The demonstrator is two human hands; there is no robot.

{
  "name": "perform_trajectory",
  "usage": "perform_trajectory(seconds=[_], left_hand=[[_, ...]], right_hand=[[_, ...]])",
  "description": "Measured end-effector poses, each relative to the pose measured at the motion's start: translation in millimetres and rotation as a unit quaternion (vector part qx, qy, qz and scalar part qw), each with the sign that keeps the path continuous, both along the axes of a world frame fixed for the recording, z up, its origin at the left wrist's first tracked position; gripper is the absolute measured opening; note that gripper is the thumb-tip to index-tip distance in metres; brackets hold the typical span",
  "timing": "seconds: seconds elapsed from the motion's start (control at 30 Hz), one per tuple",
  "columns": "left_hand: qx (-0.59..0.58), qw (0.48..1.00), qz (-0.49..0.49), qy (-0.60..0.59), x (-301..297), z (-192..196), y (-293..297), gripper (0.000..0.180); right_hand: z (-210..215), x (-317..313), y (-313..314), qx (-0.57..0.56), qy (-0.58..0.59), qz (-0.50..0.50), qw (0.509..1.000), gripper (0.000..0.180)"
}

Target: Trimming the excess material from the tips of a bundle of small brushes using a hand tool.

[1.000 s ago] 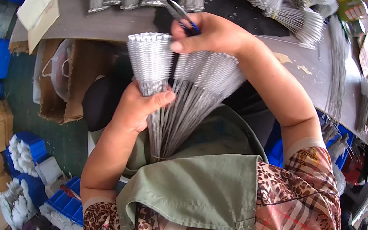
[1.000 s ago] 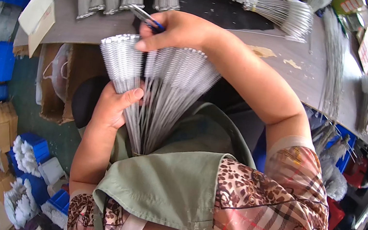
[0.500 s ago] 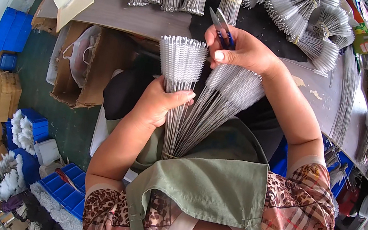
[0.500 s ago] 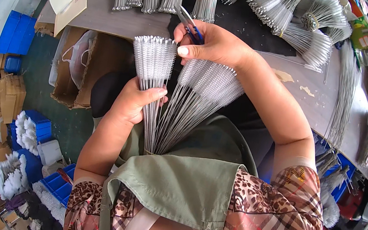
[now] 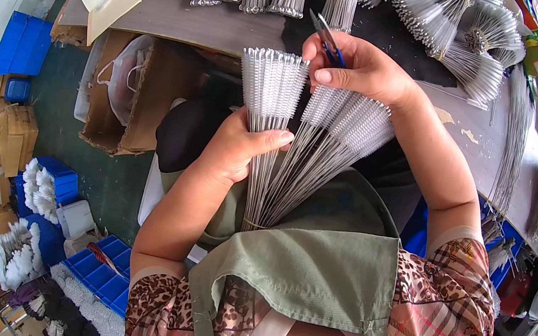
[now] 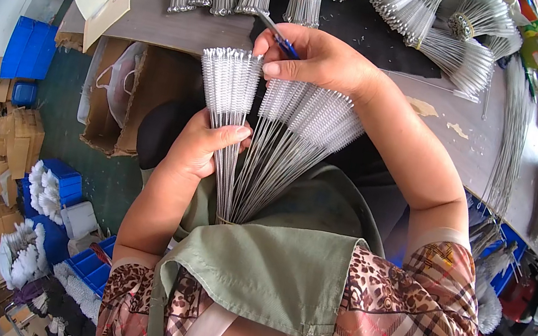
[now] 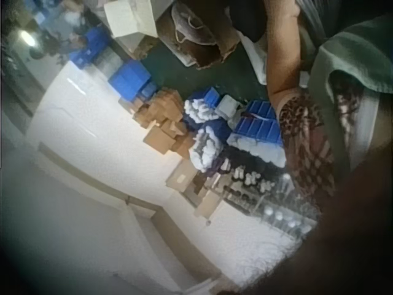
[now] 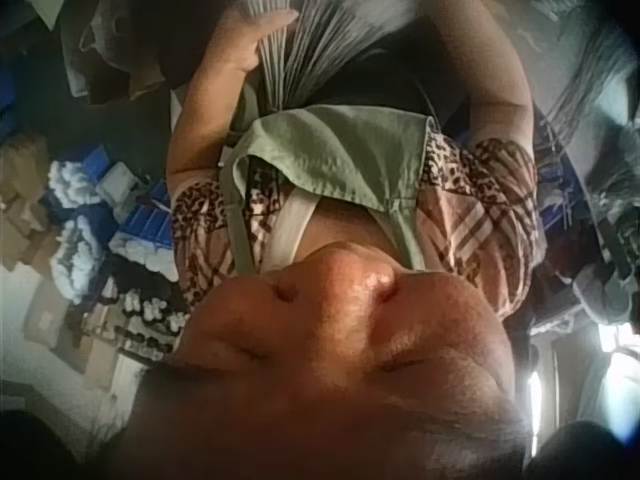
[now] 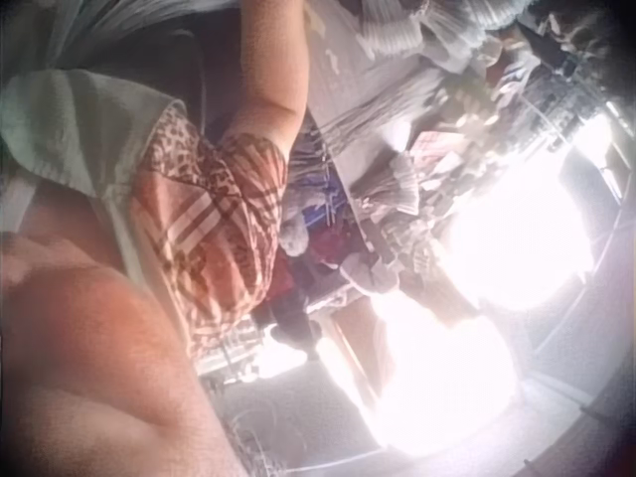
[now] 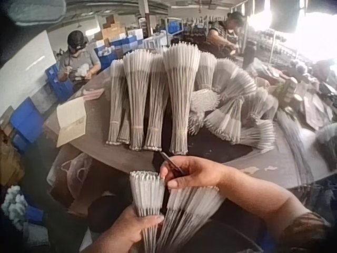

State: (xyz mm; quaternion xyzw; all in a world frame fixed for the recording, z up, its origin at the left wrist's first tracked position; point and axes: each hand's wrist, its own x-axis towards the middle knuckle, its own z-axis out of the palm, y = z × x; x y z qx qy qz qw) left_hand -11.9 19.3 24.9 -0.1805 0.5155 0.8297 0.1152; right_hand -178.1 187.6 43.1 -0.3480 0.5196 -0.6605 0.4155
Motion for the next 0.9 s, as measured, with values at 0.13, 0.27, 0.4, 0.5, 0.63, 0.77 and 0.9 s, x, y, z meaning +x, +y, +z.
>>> perform_trajectory(seconds=[0.13, 0.27, 0.4, 0.5, 0.63, 0.77, 0.9], left_hand=[[0.031, 0.999, -0.021, 0.008, -3, 3, -1, 0.032], [0.05, 0.999, -0.006, -0.012, -2, 1, -5, 0.041], [0.046, 0.999, 0.001, -0.007, -3, 3, -3, 0.04], [0.038, 0.999, 0.012, -0.009, -1, -1, -3, 0.039], [0.029, 0.999, 0.014, 0.004, -1, -3, -2, 0.036], [0.034, 0.999, 0.009, -0.002, -1, -4, -4, 0.032], [0.042, 0.999, 0.007, 0.008, -2, -7, -5, 0.029]], right_hand=[[-18, -13, 3, -0.094, 0.007, 0.099, 0.991, 0.027], [-2, -4, 2, 0.014, 0.021, 0.01, 1.0, 0.023], [-8, -6, 3, -0.006, 0.027, 0.021, 0.999, 0.027], [-3, -3, 2, 0.012, 0.02, 0.009, 1.0, 0.024], [-6, -6, 3, 0.022, 0.029, 0.018, 0.999, 0.025], [-5, -2, 0, 0.013, 0.021, -0.022, 0.999, 0.026], [-3, -4, 3, 0.033, 0.03, -0.027, 0.999, 0.025]])
